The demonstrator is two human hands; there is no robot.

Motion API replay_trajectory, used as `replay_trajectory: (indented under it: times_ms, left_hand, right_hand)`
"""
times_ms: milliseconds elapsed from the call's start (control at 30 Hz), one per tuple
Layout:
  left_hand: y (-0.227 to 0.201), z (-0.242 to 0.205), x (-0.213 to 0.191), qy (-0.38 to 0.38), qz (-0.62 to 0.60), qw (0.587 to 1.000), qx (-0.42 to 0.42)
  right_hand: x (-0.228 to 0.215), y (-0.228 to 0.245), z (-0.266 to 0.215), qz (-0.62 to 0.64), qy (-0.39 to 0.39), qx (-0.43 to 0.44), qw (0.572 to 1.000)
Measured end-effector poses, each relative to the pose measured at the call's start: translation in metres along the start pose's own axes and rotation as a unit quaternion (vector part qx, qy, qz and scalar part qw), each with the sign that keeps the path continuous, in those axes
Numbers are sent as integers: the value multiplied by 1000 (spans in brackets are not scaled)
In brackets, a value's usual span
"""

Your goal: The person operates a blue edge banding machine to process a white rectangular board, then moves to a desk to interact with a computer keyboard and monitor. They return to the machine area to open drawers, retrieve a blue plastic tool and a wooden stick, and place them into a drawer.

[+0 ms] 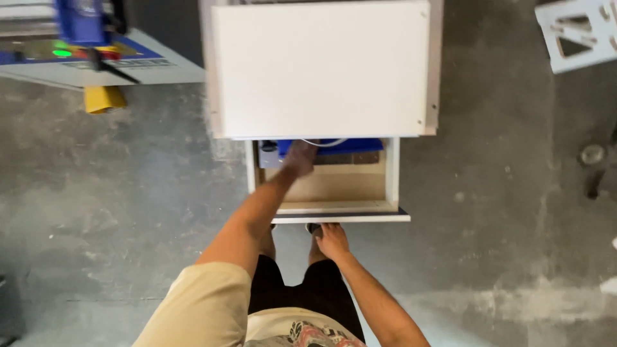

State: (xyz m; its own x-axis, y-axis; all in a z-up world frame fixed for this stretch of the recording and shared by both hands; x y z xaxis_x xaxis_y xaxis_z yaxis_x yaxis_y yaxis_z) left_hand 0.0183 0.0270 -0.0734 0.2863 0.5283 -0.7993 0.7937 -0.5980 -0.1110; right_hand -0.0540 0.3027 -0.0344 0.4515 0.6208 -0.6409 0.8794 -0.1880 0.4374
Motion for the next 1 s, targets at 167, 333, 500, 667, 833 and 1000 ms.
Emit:
replay_trajectory:
  times_ms: [167, 333, 500, 667, 833, 1000]
  left_hand:
    - [11, -115, 37, -207, -159, 960, 100]
    - [101, -252, 33, -150, -263, 953, 12]
    - [246, -319, 121, -74, -361, 922, -123]
    - [373, -394, 128, -37, -408, 880, -242]
    - [460, -432, 83, -65, -442, 860, -248]
    - [503, -433, 11, -89, -461, 845, -258]
  right_hand:
    - [-18, 25, -8, 31, 24, 21, 999]
    - [-24, 74, 24, -7, 114, 4, 993]
    - [-59, 205, 89, 87, 82, -13, 993]
    - [-103, 335, 174, 132, 15, 4, 991]
    - [-187, 463, 223, 169, -36, -8, 985]
    - [-256, 507, 289, 223, -166, -11, 961]
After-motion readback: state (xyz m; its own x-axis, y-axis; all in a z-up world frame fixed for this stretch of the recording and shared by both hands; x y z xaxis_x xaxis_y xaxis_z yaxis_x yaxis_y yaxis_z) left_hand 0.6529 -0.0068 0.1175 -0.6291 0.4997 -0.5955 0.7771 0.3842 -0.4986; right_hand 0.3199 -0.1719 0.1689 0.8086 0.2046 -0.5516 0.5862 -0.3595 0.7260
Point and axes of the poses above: each hand's wrist, its own z-axis towards the middle knuckle, its own x-axis out of the palm, y = z × x, the point moved 3 cm from there along z, towards the middle knuckle, and after that the axes turned 1 degree about -x, right-handed, at the moved point
